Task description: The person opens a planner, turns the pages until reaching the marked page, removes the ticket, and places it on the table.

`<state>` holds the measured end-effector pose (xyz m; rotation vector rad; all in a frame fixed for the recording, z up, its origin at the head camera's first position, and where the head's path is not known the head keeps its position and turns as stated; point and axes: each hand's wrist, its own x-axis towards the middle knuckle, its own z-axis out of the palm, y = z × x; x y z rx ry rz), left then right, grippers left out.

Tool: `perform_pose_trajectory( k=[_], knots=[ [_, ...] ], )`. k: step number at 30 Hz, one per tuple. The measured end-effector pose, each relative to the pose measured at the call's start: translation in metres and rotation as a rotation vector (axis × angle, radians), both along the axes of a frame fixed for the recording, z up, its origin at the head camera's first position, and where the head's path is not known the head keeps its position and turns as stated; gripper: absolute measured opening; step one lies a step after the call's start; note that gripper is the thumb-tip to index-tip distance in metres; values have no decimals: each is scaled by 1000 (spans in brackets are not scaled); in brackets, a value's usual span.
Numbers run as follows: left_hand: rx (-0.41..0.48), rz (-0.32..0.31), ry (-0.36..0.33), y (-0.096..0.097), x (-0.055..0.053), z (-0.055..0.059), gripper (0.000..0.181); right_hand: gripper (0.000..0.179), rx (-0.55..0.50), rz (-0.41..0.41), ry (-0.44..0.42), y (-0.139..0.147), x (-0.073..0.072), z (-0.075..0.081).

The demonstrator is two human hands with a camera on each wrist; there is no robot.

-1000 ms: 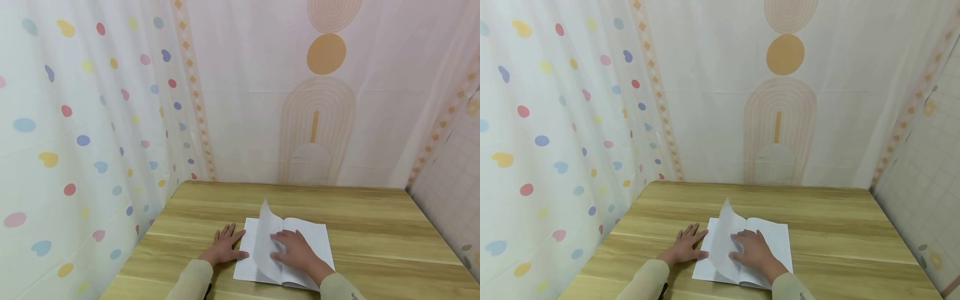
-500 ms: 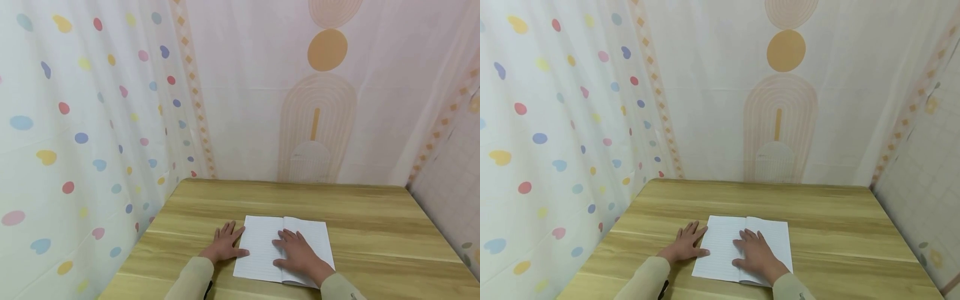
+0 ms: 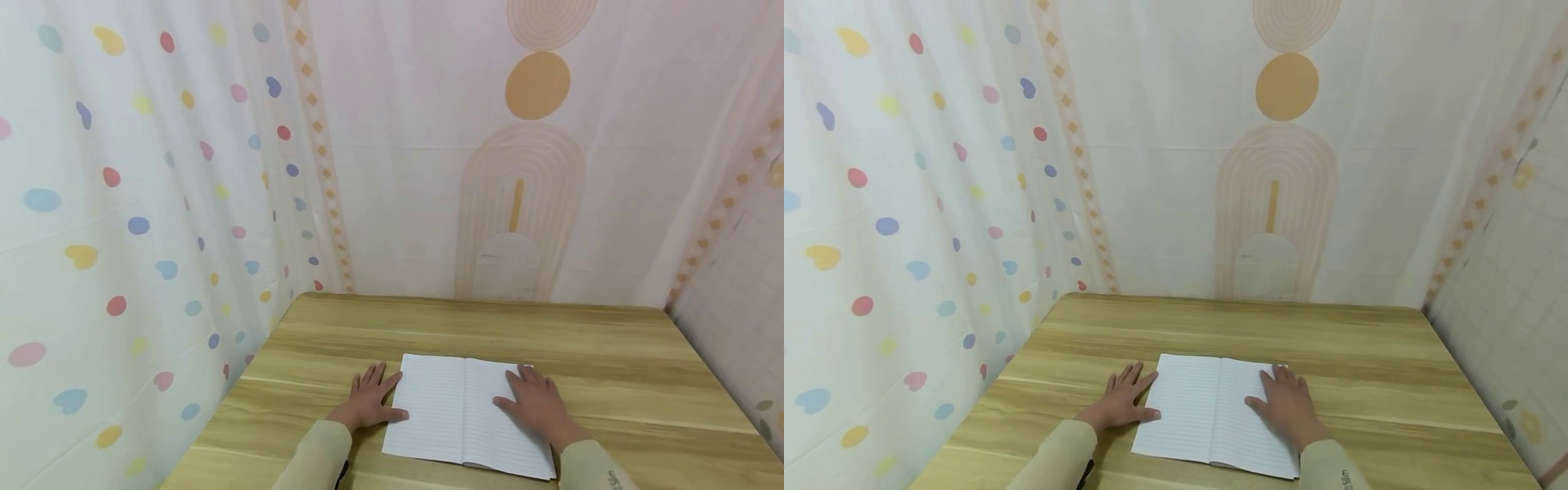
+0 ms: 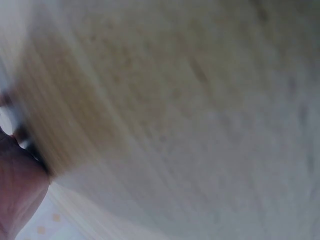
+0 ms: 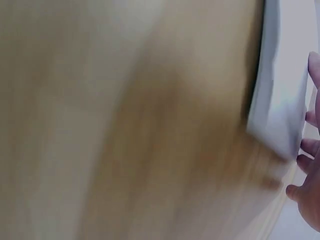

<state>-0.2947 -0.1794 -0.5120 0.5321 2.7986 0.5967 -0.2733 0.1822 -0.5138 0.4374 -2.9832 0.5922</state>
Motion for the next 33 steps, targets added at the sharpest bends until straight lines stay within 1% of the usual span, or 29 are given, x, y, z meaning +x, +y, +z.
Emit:
perform_pose_trajectory(
  k=[3, 5, 8, 14, 18, 26, 33],
  knots=[
    [2, -5, 1, 0, -1, -1, 89, 81, 13, -76, -32, 16, -2, -1],
    [6, -5, -3, 1, 0, 0, 89, 87, 12, -100, -42, 24, -3, -3],
    [10, -5, -6, 1, 0, 1, 89, 91, 6, -105, -52, 29, -4, -4],
    [0, -8, -2, 1, 2, -1, 88, 96, -8, -111, -96, 31, -3, -2],
    [0, -3, -8, 2, 3, 0, 88, 96, -12, -118, -109, 30, -3, -2],
    [1, 0, 2, 1, 1, 1, 88, 91, -18, -112, -86, 30, -5, -1],
    [2, 0, 5, 1, 2, 3, 88, 81, -64, -122, -65, 28, -5, -1]
  ],
)
